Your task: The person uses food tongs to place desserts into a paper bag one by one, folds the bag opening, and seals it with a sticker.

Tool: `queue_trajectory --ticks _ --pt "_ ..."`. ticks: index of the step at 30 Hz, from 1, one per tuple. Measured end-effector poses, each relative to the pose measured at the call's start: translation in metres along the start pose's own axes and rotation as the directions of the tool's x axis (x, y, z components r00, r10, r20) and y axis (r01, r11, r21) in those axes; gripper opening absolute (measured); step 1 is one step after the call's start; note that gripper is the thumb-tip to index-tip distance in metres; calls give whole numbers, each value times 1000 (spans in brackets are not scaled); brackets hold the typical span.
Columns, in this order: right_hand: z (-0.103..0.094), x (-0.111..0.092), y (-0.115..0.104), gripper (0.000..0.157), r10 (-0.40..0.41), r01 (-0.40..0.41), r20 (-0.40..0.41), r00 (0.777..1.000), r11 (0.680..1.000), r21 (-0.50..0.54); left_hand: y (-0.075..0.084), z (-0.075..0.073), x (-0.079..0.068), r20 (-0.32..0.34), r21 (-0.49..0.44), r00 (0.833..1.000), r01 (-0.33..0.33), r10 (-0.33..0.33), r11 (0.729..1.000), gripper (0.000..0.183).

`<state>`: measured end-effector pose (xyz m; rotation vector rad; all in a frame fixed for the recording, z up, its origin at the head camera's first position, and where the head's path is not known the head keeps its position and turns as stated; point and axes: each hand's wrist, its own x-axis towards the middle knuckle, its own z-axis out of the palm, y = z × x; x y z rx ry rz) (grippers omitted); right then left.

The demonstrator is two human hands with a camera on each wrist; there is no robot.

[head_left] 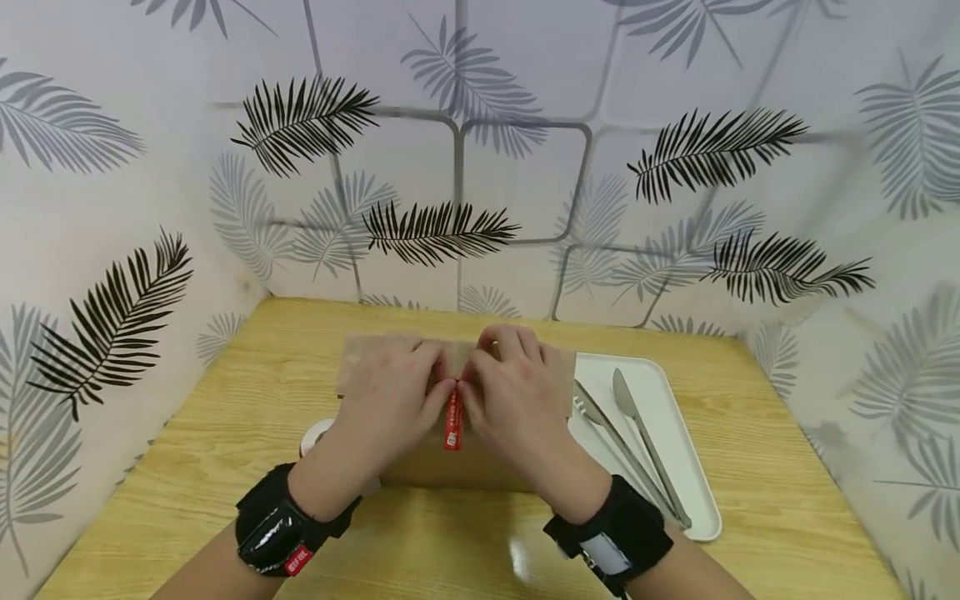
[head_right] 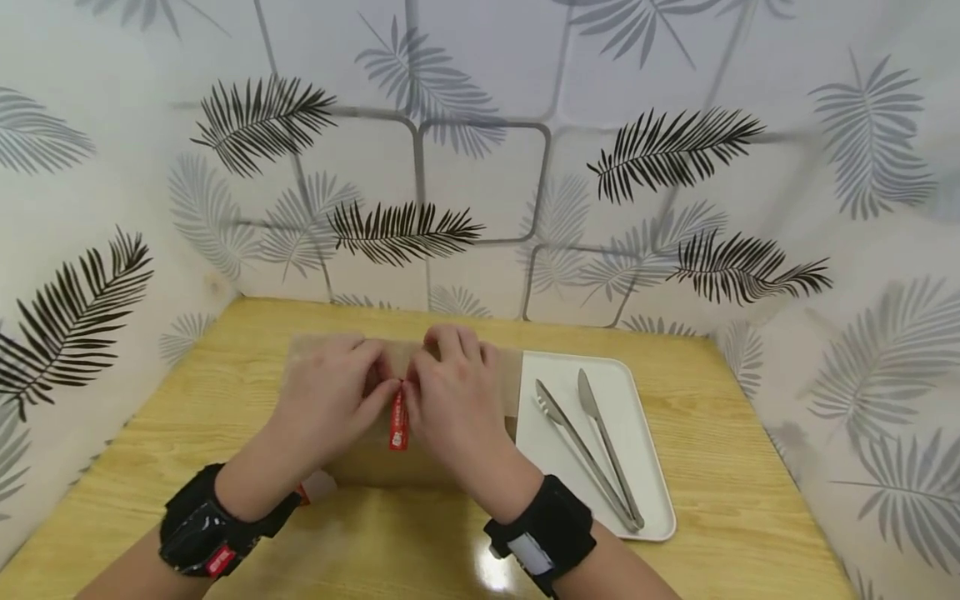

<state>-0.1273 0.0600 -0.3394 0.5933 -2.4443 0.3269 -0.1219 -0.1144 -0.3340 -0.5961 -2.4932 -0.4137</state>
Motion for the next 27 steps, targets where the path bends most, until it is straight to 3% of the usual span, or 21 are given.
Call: queue_trajectory --ticks 4,7,13,23,27 --pt "2 1 0 11 -4 4 13 1000 1000 -10 -3 -1 4 -57 32 998 13 -11 999 38" --pt "3 2 0 13 -8 8 7 1000 1000 -30 -6 0 8 -30 58 999 19 -17 998 46" --pt "6 4 0 20 -21 22 9 1000 995 -94 -9 3 11 45 67 998 33 -36 997 42" --pt "10 7 6 37 18 -19 -14 1000 997 -69 -8 8 11 63 35 997 49 -51 998 39" --pt "13 7 9 45 10 -9 11 1000 998 -64 -10 10 13 80 38 995 49 -52 998 35"
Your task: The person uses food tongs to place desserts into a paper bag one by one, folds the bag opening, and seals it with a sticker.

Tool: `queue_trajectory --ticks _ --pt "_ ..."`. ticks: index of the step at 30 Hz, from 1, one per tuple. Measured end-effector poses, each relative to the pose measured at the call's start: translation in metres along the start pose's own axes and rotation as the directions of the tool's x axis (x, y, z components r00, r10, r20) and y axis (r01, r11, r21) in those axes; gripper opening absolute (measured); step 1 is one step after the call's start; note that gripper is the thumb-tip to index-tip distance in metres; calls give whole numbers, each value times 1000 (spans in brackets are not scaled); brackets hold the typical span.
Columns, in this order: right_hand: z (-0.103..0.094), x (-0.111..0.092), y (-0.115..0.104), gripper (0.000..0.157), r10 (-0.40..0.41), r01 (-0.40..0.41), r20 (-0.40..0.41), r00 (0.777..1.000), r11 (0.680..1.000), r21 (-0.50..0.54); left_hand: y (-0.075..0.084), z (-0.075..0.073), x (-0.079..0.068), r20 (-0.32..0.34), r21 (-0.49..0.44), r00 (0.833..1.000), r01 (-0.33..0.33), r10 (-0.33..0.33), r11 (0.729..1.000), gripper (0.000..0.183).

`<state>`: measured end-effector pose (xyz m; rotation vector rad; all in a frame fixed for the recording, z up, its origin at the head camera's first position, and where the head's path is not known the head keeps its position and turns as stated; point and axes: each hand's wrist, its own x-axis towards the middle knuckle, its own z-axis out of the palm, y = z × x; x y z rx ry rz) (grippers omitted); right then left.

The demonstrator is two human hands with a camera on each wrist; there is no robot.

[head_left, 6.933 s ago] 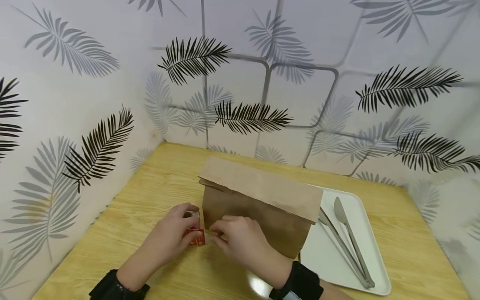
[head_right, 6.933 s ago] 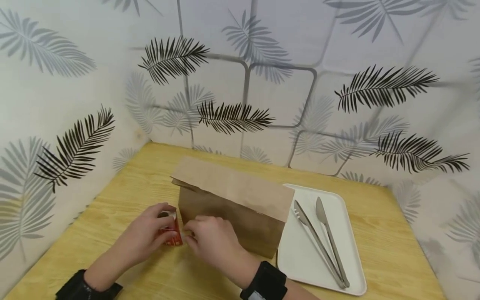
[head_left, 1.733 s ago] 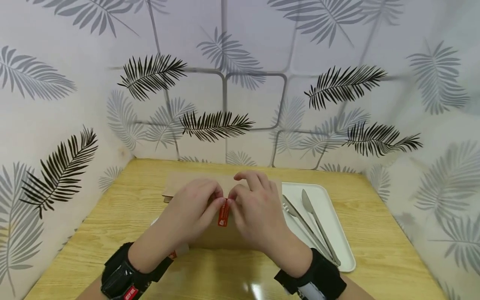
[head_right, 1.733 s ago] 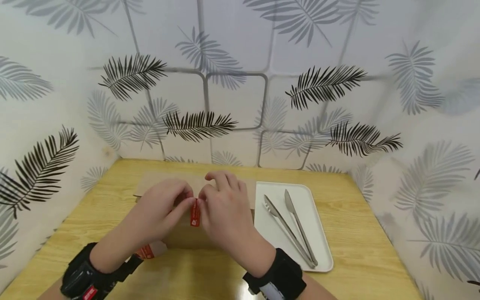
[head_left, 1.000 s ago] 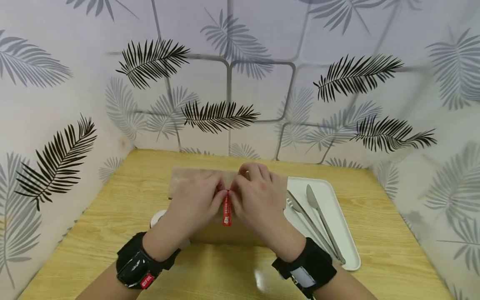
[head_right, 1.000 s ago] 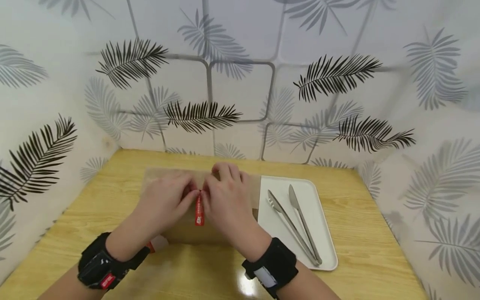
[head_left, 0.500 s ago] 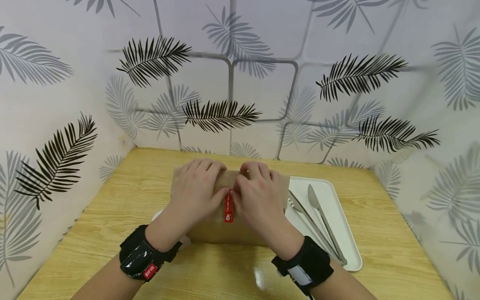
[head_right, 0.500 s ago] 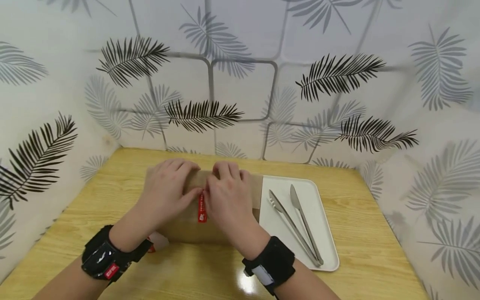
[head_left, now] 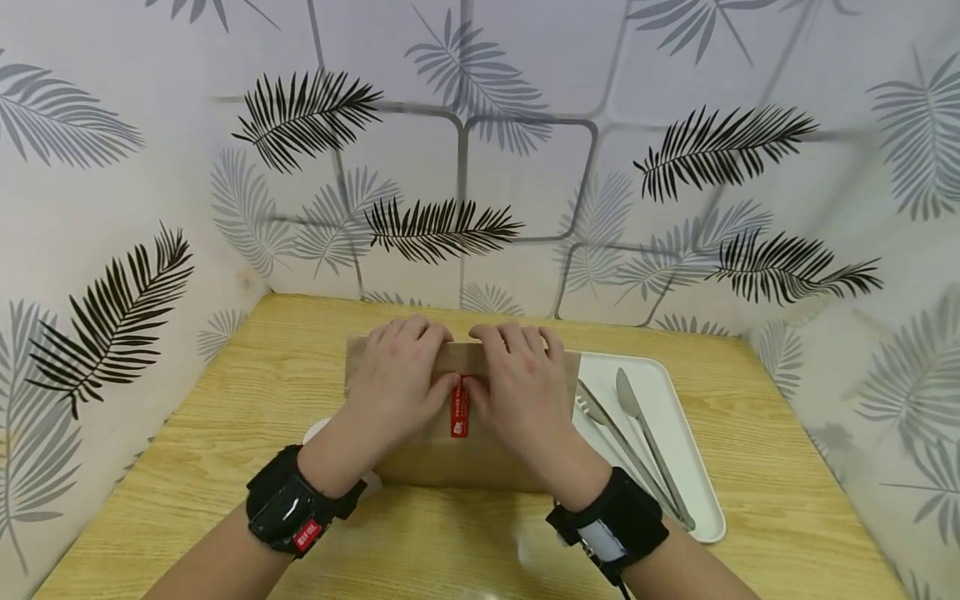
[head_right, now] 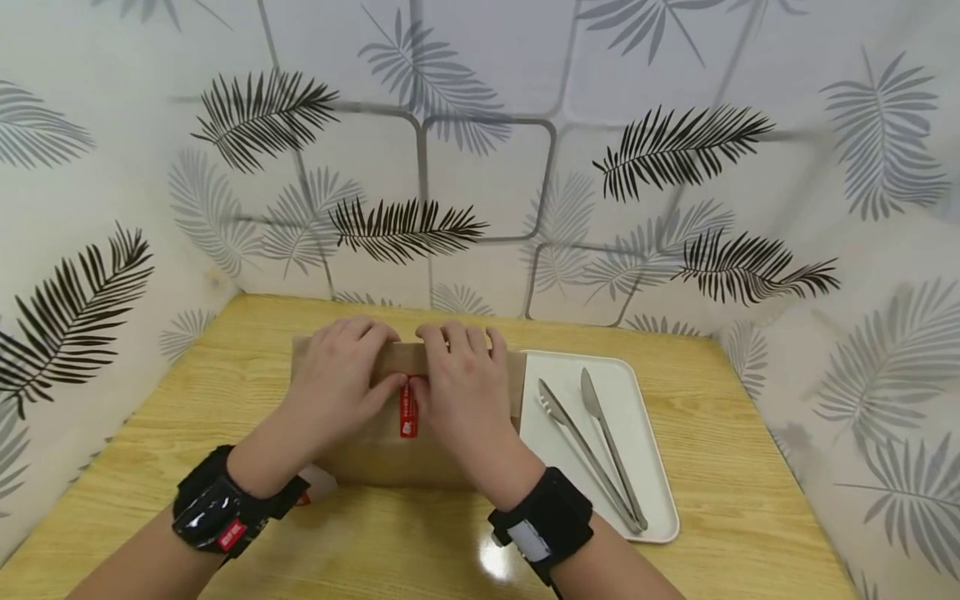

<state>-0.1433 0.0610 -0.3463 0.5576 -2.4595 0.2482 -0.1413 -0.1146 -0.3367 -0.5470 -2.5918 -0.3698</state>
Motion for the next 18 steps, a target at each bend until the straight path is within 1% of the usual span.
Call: queue_trajectory --ticks 7,13,18 --pt "3 0 3 38 -1 2 58 998 1000 -6 -4 3 6 20 -16 1000 -21 21 1000 27" --pt "4 1 2 36 9 -9 77 997 1000 -2 -5 4 9 39 -11 999 -30 30 1000 25" --pt "6 0 2 36 11 -10 72 997 1000 -6 -6 7 10 35 -2 999 -31 31 1000 25"
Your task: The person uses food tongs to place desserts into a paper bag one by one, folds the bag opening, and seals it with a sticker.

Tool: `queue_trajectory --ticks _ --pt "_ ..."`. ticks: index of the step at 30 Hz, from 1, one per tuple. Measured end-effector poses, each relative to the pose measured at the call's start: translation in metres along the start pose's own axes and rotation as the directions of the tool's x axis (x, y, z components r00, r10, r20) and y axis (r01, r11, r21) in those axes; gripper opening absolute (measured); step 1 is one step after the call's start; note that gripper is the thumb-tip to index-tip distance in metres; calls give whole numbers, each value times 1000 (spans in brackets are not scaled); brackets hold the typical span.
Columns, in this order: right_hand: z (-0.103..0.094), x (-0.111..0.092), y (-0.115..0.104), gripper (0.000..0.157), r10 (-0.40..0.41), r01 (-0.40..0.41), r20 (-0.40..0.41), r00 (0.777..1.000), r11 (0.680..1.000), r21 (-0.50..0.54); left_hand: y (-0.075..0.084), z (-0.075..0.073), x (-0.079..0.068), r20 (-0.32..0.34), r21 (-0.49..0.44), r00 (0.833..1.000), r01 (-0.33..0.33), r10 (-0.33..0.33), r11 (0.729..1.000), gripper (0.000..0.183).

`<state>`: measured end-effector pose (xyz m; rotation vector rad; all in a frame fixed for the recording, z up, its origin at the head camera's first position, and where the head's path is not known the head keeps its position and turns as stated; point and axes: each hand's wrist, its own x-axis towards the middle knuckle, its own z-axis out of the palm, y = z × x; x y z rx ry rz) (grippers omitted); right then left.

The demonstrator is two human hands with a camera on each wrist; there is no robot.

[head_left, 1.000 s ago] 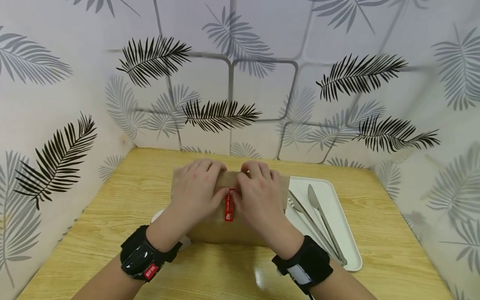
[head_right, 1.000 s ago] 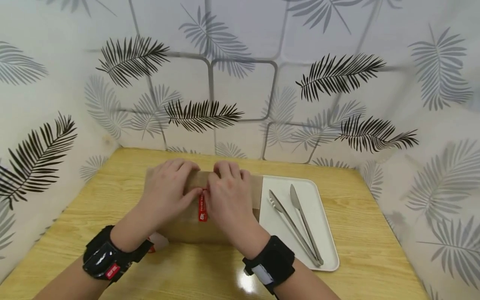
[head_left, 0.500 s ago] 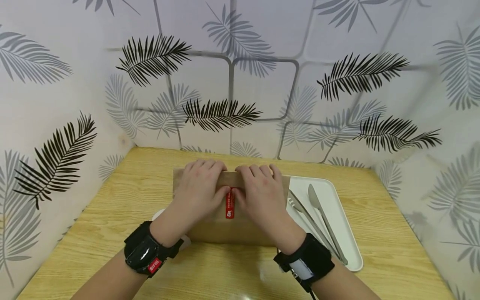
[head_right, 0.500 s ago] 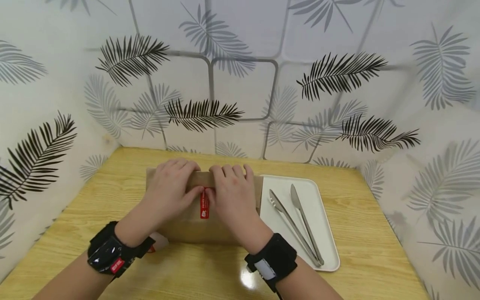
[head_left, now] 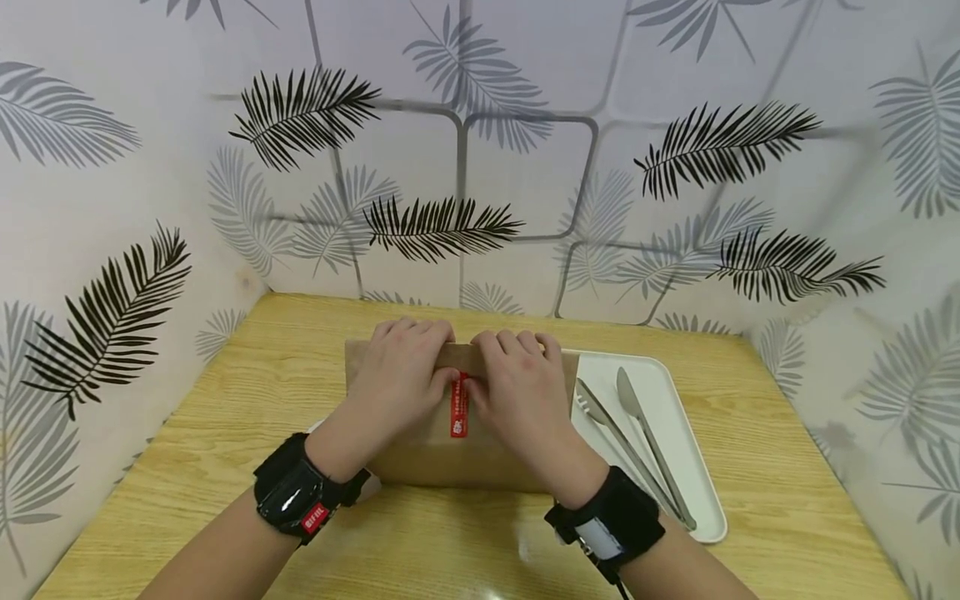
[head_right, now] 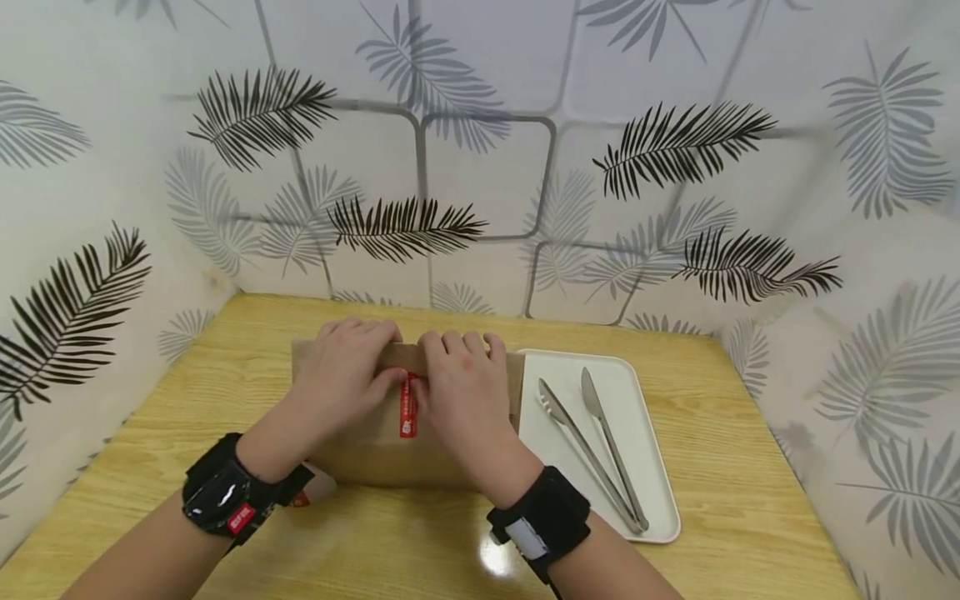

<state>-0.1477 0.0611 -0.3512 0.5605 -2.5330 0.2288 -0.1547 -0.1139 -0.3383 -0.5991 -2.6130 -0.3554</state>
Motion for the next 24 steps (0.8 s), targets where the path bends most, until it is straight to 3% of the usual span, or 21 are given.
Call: queue_trajectory --ticks 9,18,24 --pt "9 -4 0 44 -16 14 -65 998 999 -35 0 -1 -1 7 10 1000 10 -10 1000 25" --pt "13 -15 0 93 -44 41 -25 999 993 -115 1 0 -3 5 17 1000 19 -19 1000 26" --pt "15 -20 1 110 -45 43 -11 999 990 -136 2 0 -5 -12 21 1000 18 -18 1000 28"
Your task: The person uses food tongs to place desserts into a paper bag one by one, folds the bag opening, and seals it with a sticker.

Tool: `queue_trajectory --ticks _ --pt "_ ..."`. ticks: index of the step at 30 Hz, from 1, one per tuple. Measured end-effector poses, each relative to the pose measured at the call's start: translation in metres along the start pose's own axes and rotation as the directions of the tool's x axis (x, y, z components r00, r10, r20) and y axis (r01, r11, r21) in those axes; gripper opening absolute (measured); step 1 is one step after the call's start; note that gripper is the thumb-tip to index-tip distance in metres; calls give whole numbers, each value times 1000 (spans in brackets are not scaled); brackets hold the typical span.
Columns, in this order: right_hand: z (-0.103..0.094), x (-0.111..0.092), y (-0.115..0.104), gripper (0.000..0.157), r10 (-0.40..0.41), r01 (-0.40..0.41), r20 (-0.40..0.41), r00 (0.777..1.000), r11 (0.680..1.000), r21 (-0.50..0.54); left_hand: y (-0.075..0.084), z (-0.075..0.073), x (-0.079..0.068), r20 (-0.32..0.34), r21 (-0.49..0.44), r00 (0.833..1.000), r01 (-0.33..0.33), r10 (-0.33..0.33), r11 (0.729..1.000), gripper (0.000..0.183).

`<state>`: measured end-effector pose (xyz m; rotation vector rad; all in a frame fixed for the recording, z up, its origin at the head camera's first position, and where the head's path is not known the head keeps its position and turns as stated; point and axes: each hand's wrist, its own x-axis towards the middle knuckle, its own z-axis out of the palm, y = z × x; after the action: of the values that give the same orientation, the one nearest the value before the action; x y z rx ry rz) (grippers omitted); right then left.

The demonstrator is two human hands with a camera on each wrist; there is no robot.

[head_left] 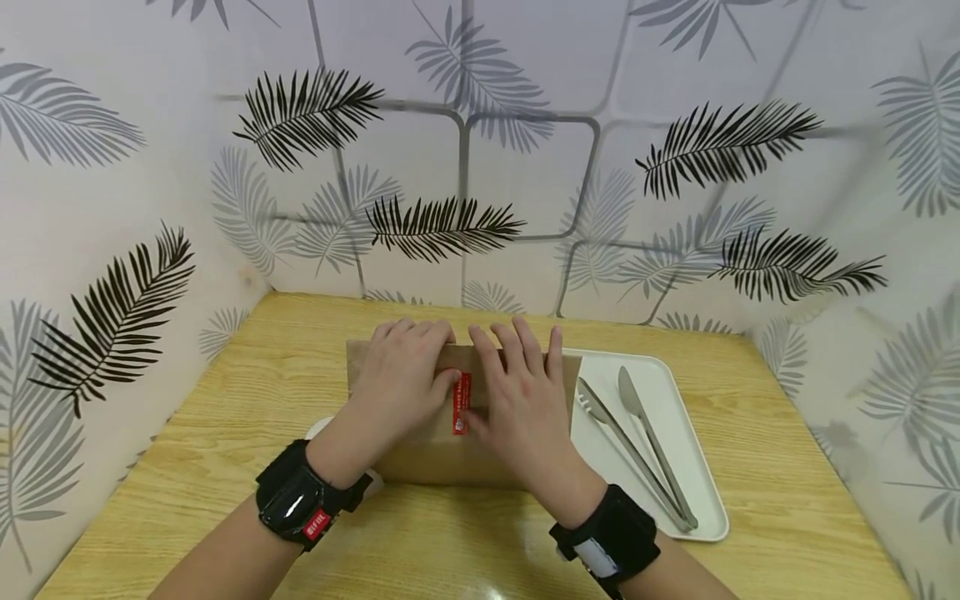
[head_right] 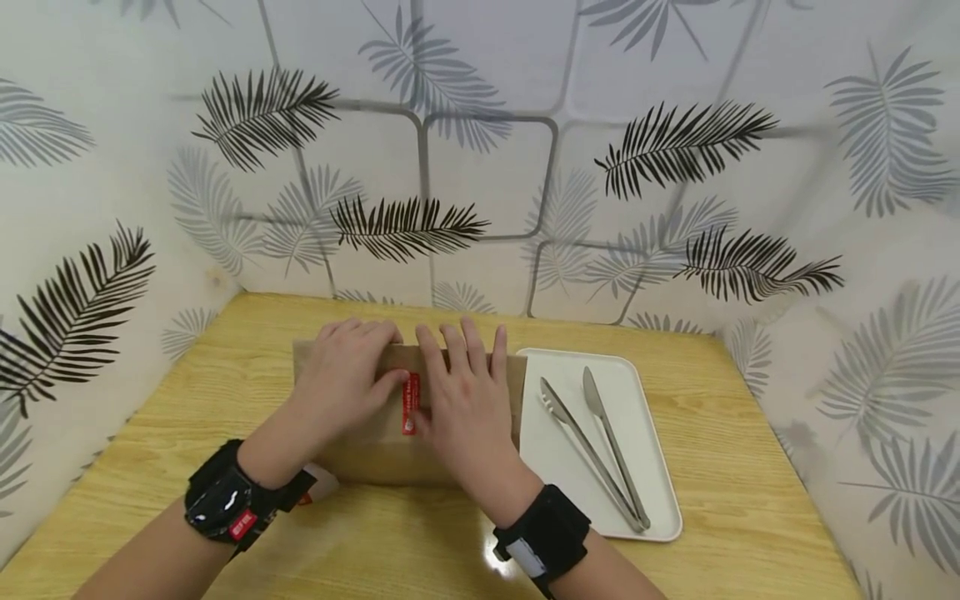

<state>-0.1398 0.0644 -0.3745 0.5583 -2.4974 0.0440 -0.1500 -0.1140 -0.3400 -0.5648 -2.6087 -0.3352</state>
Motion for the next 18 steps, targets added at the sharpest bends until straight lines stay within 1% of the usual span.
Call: queue_trajectory --ticks 10,15,18 --pt "3 -8 0 129 1 -1 3 1000 1000 2 0 1 -3 -31 -11 999 -6 5 1000 30" --pt "5 -13 -1 135 -1 1 3 1000 1000 -3 0 3 -4 -37 -24 999 -3 2 1000 30" --pt "6 -15 -2 137 -1 2 3 1000 1000 -4 1 4 -6 -63 -23 998 -11 10 1000 29"
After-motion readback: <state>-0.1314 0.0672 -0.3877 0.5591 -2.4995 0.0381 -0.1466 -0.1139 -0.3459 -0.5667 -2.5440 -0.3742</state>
